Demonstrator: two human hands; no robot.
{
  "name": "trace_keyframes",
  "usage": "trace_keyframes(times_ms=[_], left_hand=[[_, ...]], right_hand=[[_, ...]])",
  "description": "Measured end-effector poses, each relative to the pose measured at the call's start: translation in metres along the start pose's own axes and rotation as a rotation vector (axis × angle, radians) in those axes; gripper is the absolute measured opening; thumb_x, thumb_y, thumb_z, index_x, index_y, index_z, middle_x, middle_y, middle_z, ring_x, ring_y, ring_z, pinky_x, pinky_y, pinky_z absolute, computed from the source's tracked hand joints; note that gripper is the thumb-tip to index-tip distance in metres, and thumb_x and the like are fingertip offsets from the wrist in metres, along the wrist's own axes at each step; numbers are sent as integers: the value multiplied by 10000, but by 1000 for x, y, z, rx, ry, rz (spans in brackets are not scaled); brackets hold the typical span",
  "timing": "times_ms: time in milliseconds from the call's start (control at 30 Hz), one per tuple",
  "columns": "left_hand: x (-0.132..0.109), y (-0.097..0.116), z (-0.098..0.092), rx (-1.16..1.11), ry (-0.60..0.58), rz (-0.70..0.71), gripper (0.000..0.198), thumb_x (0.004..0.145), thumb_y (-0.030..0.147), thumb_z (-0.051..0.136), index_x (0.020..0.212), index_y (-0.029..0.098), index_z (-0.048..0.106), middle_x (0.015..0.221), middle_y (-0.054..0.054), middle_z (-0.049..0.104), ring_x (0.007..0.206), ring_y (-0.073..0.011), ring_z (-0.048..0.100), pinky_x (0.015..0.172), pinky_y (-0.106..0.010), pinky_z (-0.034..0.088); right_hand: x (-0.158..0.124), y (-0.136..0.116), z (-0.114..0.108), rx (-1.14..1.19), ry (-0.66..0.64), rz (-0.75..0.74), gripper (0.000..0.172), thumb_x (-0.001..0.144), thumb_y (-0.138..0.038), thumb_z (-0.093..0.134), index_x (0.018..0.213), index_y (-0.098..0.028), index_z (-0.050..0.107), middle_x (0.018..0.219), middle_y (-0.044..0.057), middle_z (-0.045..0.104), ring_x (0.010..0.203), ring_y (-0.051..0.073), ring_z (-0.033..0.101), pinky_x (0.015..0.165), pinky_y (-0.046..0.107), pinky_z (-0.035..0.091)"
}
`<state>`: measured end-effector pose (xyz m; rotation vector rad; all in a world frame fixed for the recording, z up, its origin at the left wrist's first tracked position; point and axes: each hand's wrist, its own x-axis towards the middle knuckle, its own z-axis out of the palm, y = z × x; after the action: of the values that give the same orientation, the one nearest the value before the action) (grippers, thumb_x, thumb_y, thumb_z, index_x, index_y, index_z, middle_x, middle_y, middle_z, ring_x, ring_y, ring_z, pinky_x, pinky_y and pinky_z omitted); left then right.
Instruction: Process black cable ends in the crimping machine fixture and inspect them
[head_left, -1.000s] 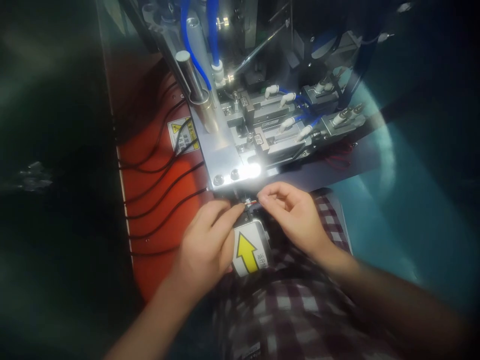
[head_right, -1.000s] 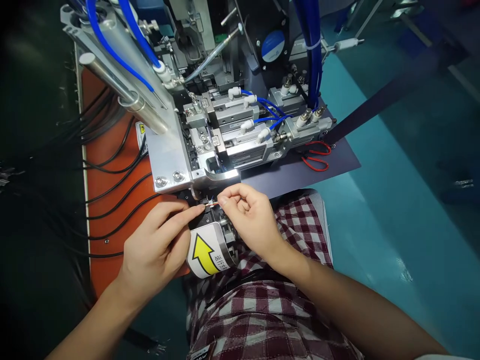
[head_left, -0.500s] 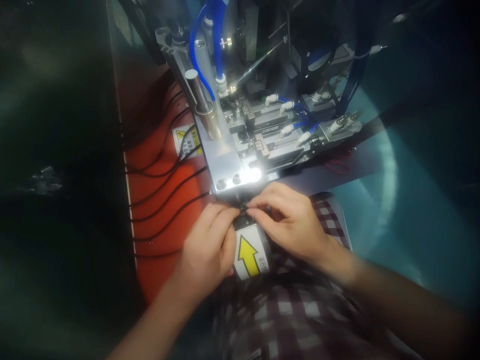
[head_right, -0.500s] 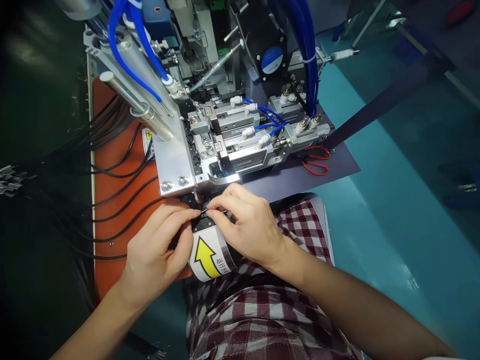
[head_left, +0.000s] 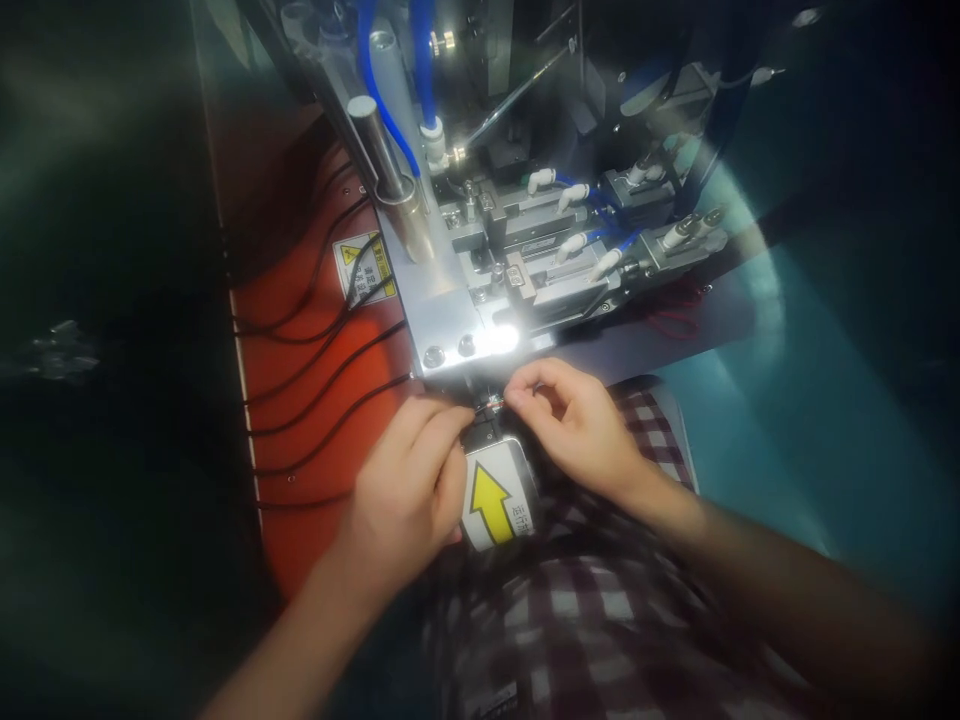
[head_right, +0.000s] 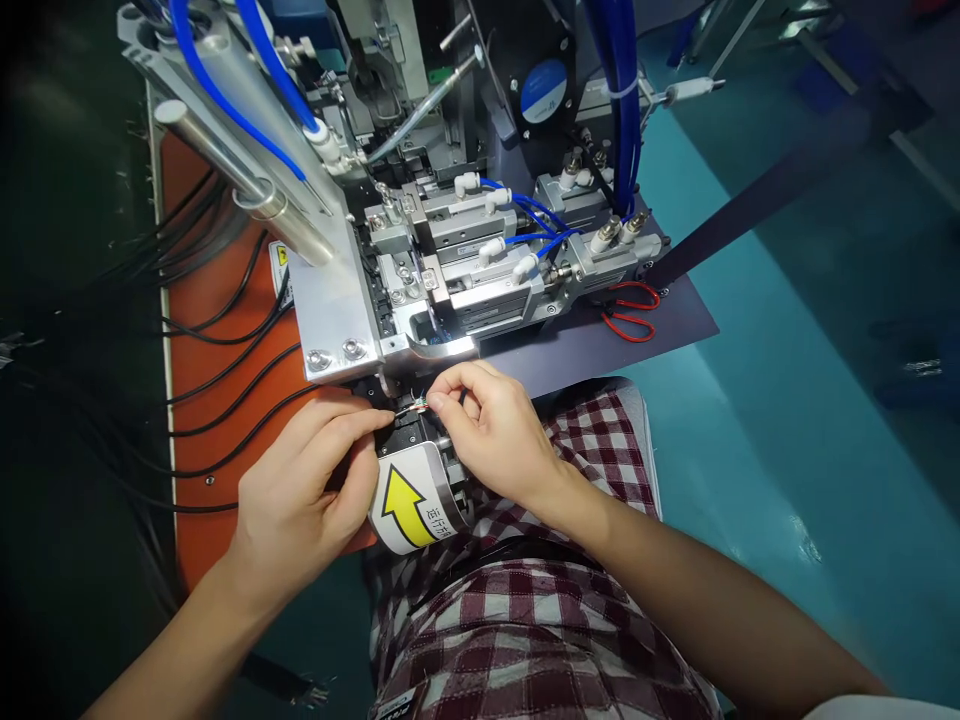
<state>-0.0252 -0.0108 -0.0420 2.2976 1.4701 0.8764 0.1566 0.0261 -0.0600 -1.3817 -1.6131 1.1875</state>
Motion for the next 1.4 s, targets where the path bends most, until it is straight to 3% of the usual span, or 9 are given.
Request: trace_keyframes(times_ms=[967,1267,1400], left_hand=[[0,1,1,31,9,8,255,814,-16,530,1018,110,616,961,-59,617,896,-122,588,851,-207,468],[2,1,1,36,17,14,247,815,-16,528,1012,103,618,954,-60,617,884,-119,587,844,-207,468],[2,1,1,42,14,16,247,814,-16,530,1009,104,620,948,-56,615,879,-116,587,839,-205,467]], right_hand=[[-2,3,4,15,-10,-29,109,894,-198,509,809,-164,567,818,36,609,769,156,587,688,278,471],[-1,0,4,10,-15,12,107,877,-195,506,799,-159,570,816,42,623,755,160,589,681,283,462],[0,-5,4,23,-26,108,127,866,-223,511,788,-155,586,777,31,627,697,145,572,641,270,438]])
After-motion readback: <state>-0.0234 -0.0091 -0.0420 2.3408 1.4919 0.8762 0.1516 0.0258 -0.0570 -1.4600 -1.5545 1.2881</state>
